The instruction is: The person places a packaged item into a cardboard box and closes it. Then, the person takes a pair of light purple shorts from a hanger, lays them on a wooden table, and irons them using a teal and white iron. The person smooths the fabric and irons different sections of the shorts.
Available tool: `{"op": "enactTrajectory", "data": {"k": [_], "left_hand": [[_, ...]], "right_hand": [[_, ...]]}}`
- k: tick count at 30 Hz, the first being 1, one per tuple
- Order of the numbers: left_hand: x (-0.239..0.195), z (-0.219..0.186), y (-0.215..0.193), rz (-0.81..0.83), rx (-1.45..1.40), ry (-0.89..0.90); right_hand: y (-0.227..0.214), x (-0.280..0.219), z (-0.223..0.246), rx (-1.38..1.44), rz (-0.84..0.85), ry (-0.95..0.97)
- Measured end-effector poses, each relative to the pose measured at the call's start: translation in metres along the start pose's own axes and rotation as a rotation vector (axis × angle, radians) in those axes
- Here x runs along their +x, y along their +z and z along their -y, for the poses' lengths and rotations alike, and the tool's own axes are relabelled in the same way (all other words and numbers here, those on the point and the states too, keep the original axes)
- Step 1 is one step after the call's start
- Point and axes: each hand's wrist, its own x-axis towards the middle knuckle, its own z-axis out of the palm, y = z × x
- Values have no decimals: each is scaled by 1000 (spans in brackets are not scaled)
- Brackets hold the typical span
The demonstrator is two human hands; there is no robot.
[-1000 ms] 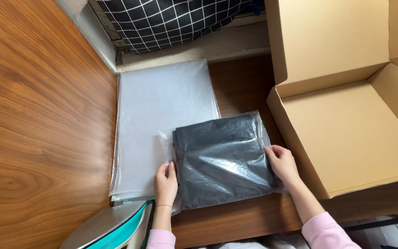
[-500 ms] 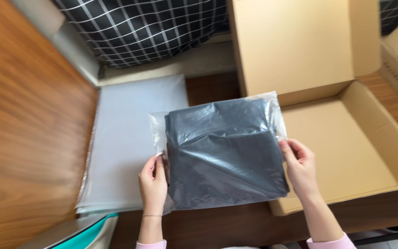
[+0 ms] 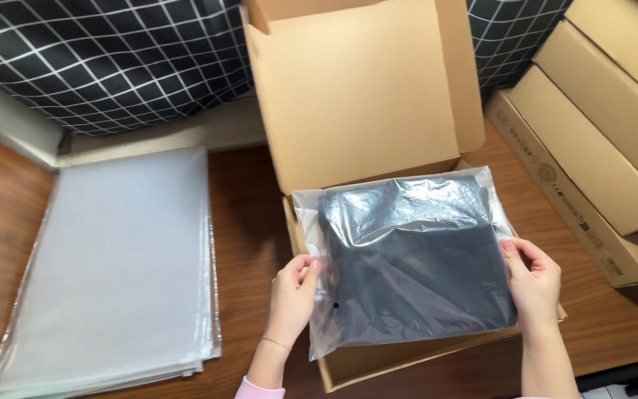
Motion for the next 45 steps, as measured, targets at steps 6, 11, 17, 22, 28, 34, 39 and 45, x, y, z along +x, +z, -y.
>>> {"op": "enactTrajectory", "data": {"k": [6,11,17,22,28,34,39,45], "left_hand": [[9,0,40,58,219,-6],[39,43,70,107,361,-57],[40,29,70,191,496,-43],[38,-46,29,-192,243,390],[105,-72,-10,-604,250,786],[172,-43,-4,-469,277,574],[142,-41,5,-515,273,611],[84,-24,12,-426,225,533]], "right_hand": [[-6,38,-48,-105,38,-42],[7,50,-52,-241,107,60],[12,58,-45,-601,319,243],[2,46,-47,-582,229,173],[-38,12,-4,-344,-21,-314],[-80,30,-25,-416,64,92],[-63,25,-30,-326,196,237],[-57,18,-23,-225,169,298]]}}
